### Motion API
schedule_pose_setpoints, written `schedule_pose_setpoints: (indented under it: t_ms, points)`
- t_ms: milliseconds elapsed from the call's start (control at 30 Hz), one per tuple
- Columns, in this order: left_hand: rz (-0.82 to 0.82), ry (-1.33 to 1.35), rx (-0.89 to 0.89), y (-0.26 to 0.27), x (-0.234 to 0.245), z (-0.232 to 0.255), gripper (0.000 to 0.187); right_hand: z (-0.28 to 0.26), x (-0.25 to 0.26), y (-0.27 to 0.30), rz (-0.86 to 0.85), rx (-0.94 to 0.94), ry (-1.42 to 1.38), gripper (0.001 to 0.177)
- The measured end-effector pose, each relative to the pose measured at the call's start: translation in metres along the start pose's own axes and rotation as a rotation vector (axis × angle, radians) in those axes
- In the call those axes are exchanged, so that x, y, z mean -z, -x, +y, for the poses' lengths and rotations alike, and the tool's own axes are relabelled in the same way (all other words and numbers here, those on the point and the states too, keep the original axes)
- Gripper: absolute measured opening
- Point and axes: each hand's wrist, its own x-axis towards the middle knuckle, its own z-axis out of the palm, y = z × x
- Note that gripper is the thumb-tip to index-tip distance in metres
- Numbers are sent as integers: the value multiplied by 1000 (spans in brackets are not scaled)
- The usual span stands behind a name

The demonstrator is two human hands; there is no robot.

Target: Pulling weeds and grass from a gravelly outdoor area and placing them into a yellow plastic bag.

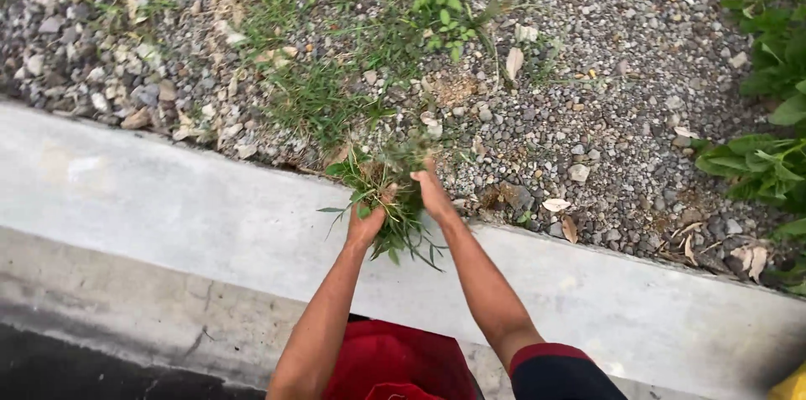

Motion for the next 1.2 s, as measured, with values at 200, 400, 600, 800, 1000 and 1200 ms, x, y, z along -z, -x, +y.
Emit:
schedule_pose_setpoints:
  t_ms: [200,400,600,800,1000,1200]
  points:
    - [-47,213,-401,36,25,63,79,10,-73,32,-200,-421,-810,85]
    - [-26,318,-257,-23,55,-8,68,-141,-72,25,-527,-393,-261,75]
    - [316,315,-65,-47,116,-10,48,-119,-93,-94,-64,-11,574,45]
    - [204,178,-193,-48,176,-22,41,-91,-120,-185,74,-166,1111,65]
    - [204,232,-171,-42,206,-25,41,-82,-126,-186,-148,-307,1107,38]
    - [240,200,-142,-44,211,-20,42,-123,-170,-120,-311,-47,612,29]
